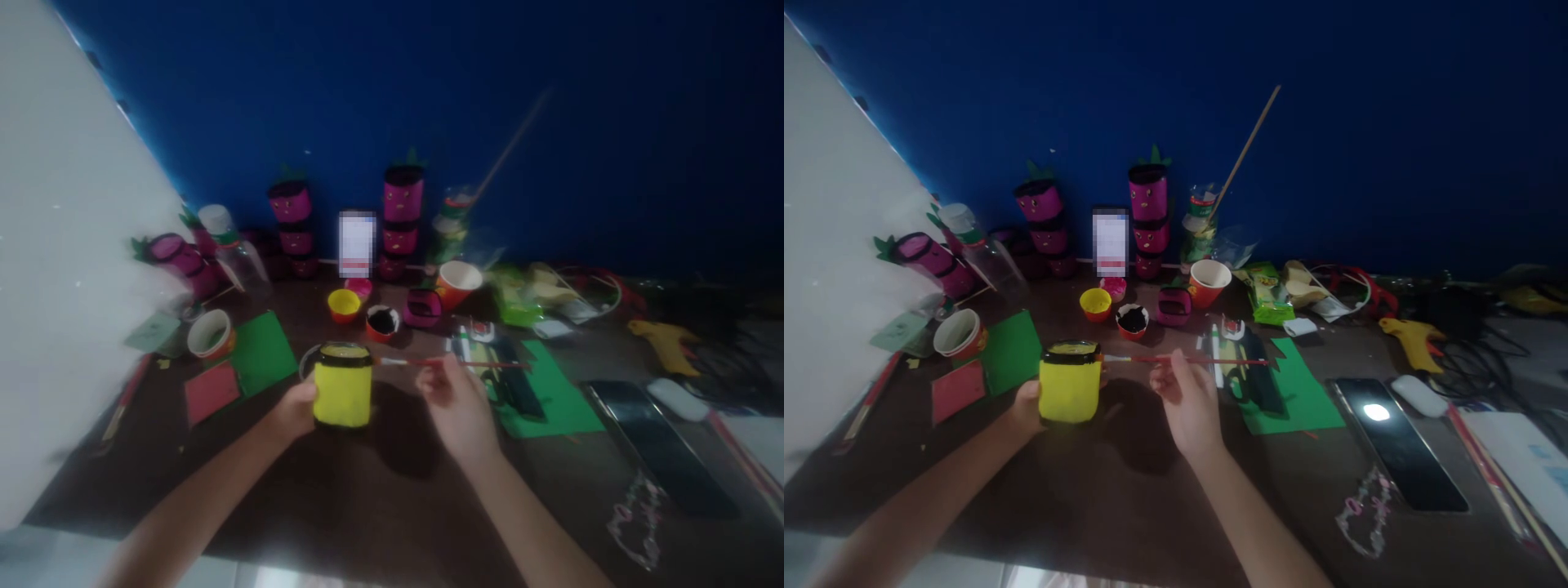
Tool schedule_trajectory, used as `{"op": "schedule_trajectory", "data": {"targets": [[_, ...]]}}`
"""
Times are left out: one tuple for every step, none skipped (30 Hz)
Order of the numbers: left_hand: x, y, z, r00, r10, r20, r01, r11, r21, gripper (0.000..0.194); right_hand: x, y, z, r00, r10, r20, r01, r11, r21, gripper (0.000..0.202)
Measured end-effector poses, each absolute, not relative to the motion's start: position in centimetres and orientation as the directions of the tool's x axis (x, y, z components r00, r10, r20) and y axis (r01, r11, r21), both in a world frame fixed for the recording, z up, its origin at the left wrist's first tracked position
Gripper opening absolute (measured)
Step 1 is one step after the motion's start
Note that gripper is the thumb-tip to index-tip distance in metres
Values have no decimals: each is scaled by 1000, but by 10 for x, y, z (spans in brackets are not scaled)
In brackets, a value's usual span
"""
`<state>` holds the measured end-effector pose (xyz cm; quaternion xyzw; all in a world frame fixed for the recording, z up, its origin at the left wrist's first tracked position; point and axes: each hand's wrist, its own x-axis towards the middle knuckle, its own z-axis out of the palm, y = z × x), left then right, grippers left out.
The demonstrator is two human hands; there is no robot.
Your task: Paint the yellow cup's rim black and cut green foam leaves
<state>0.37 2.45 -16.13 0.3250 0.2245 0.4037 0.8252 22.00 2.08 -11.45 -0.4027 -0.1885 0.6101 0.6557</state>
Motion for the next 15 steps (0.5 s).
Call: {"op": "schedule_trajectory", "data": {"targets": [[4, 25, -162, 559, 822, -106, -522, 448, 726, 70, 221, 22, -115, 205, 947, -245, -648, -56, -760, 26], [3, 25, -163, 545, 832, -102, -527, 435, 730, 71, 222, 22, -114, 226, 943, -243, -647, -41, -761, 27], [3, 25, -164, 534, 839, -100, -536, 428, 728, 73, 224, 23, -114, 243, 941, -236, -644, -25, -765, 27], [3, 24, -164, 529, 843, -101, -545, 428, 721, 73, 225, 23, -114, 258, 941, -221, -636, -7, -772, 27], [4, 24, -164, 528, 843, -105, -552, 434, 712, 74, 225, 22, -113, 268, 943, -200, -621, 10, -784, 26], [4, 24, -164, 530, 841, -109, -556, 442, 704, 73, 226, 21, -112, 271, 946, -176, -598, 22, -801, 26], [5, 23, -163, 537, 836, -111, -558, 451, 696, 73, 226, 20, -111, 272, 950, -152, -570, 32, -821, 26], [5, 23, -161, 544, 832, -109, -561, 457, 691, 73, 225, 18, -110, 271, 954, -129, -542, 41, -839, 26], [6, 23, -160, 547, 831, -100, -567, 456, 686, 72, 225, 17, -108, 268, 957, -110, -518, 47, -854, 27], [7, 23, -157, 545, 834, -89, -576, 450, 682, 72, 224, 15, -107, 266, 959, -96, -498, 51, -866, 27], [8, 23, -156, 543, 836, -77, -585, 443, 680, 72, 223, 14, -106, 271, 959, -85, -482, 59, -874, 27], [9, 23, -154, 541, 838, -69, -589, 436, 680, 72, 223, 14, -105, 284, 956, -78, -470, 68, -880, 28], [10, 23, -153, 538, 840, -65, -590, 431, 683, 72, 222, 13, -105, 303, 950, -72, -461, 80, -884, 28], [10, 23, -152, 536, 842, -63, -588, 426, 687, 73, 222, 14, -104, 325, 943, -68, -451, 92, -888, 28], [10, 24, -152, 537, 841, -63, -584, 424, 692, 73, 222, 14, -104, 350, 935, -62, -443, 107, -890, 28]]}}
